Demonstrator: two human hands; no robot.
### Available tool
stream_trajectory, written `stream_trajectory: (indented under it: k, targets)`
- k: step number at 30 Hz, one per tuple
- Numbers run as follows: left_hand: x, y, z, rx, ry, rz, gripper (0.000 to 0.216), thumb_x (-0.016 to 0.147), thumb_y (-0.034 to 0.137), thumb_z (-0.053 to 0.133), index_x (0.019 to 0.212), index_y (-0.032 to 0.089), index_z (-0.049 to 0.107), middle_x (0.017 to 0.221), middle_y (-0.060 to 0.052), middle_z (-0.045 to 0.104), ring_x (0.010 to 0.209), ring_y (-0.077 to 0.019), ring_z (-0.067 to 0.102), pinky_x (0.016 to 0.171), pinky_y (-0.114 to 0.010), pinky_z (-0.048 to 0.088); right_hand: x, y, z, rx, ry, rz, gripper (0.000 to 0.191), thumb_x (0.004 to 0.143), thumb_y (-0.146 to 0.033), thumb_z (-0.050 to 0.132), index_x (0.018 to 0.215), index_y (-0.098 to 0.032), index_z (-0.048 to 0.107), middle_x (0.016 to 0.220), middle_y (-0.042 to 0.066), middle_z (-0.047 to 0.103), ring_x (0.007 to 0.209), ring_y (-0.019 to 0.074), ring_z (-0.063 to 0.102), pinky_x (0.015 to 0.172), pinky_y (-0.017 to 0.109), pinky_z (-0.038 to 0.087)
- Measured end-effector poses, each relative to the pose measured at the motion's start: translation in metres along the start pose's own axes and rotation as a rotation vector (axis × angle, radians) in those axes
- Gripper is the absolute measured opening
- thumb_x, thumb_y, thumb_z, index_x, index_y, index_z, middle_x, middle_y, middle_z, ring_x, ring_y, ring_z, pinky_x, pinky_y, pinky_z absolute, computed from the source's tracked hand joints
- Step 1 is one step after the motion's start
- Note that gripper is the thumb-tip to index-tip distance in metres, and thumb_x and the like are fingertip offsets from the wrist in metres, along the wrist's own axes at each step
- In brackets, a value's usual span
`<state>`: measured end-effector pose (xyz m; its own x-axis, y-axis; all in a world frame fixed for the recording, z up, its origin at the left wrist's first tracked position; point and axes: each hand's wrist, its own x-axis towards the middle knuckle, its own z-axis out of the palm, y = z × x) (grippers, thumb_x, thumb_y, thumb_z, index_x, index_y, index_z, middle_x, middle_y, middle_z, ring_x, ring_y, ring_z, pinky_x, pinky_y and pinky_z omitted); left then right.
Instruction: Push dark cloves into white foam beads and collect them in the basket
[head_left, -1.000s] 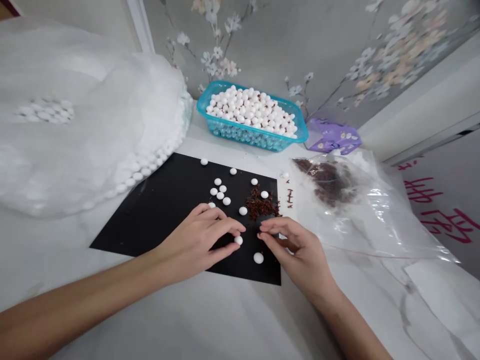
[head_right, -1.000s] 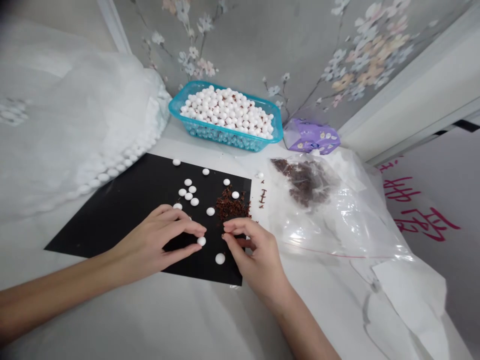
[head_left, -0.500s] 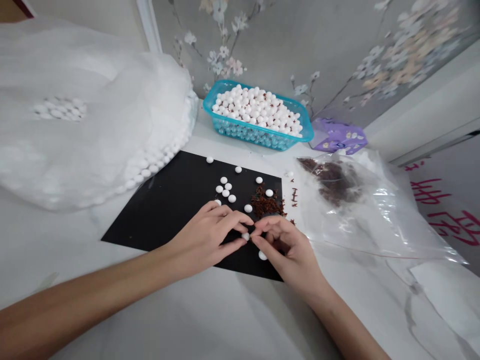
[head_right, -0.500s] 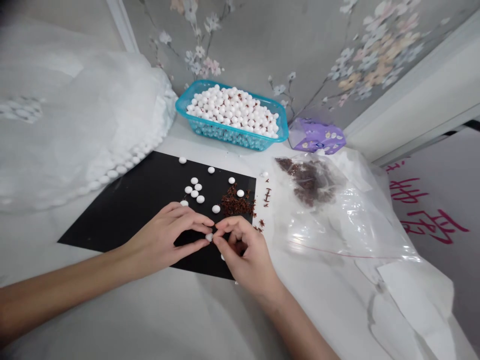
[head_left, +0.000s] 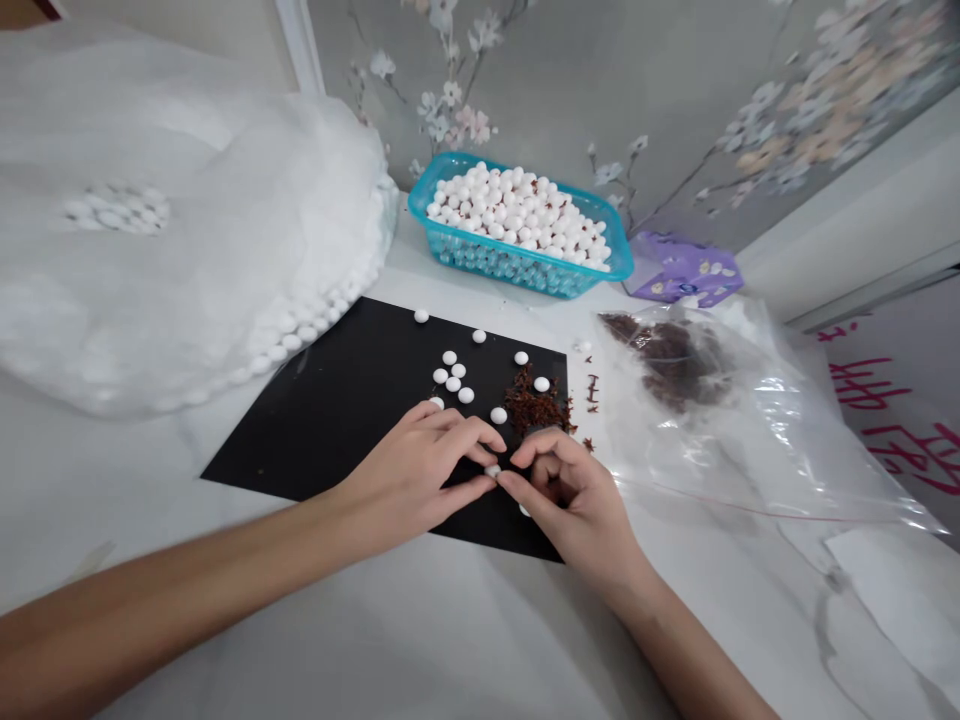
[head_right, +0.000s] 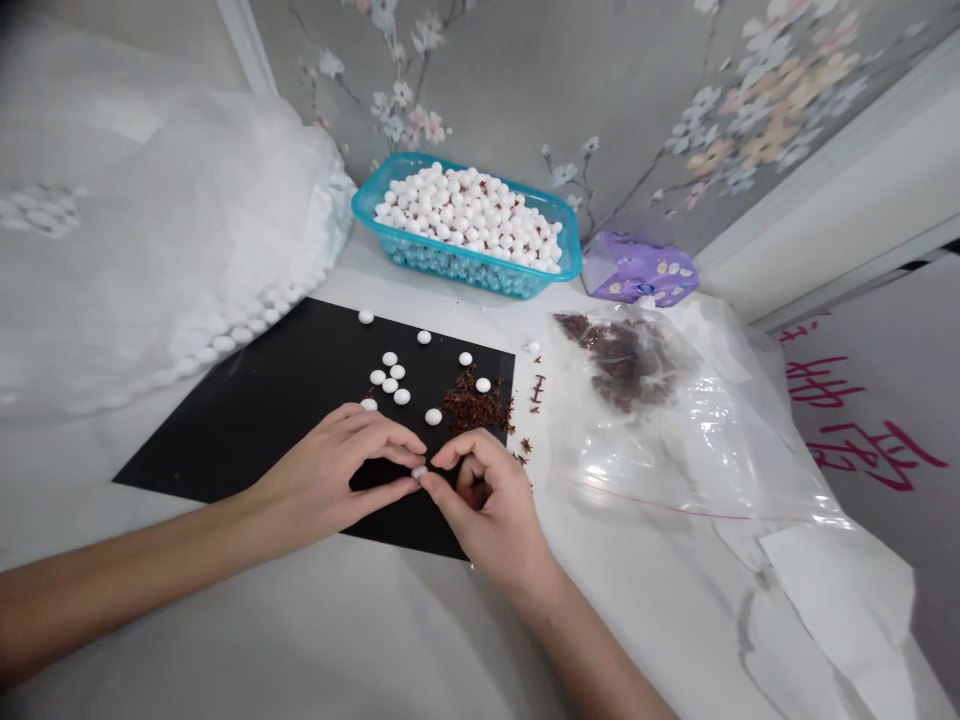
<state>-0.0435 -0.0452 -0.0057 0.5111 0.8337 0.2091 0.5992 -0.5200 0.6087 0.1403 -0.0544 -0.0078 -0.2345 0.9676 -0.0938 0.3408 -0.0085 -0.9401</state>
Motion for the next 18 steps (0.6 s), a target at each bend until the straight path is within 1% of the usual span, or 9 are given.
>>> stream_trajectory:
  k: [2,10,14,18]
  targets:
    - [0.0003,0.0008,-0.0007,-0.002,-0.001,-0.005,0.016,0.08,0.024,0.06,0.092,0.022,0.05,0.087,0.006,0.068,0.083,-0.0125,0.058,0.081,-0.029,0.035,0.0008,0.0007,-0.0001,0.004,0.0,0.008,0.013,0.076,-0.027,0.062,0.076,-0.02,0.051,0.051,-0.01,0.031,0.045,0.0067,0.029,0.042,0.019,0.027]
    - [0.0013,-0.0006,0.0001,-0.018,0.002,-0.006,0.013,0.08,0.024,0.061,0.086,0.021,0.049,0.083,0.006,0.065,0.078,-0.0122,0.057,0.079,-0.028,0.035,0.0019,0.0001,-0.0001,-0.027,-0.026,0.1,0.018,0.074,-0.032,0.063,0.07,-0.019,0.051,0.06,-0.006,0.042,0.045,0.0044,0.032,0.041,0.019,0.025]
    - [0.0022,-0.003,0.0001,-0.021,-0.006,-0.006,0.011,0.08,0.024,0.06,0.081,0.021,0.05,0.08,0.006,0.063,0.075,-0.0121,0.056,0.078,-0.028,0.036,0.0052,-0.0022,-0.0012,-0.04,-0.023,0.139,0.022,0.073,-0.035,0.064,0.069,-0.018,0.051,0.061,-0.006,0.043,0.046,0.0049,0.033,0.042,0.019,0.026]
    - [0.002,-0.004,-0.0005,-0.004,-0.004,-0.001,0.01,0.08,0.024,0.059,0.081,0.021,0.05,0.079,0.006,0.062,0.075,-0.0121,0.056,0.078,-0.028,0.036,0.0078,-0.005,-0.0006,-0.043,-0.036,0.134,0.022,0.072,-0.034,0.064,0.068,-0.019,0.049,0.062,-0.006,0.042,0.046,0.0047,0.031,0.042,0.019,0.026]
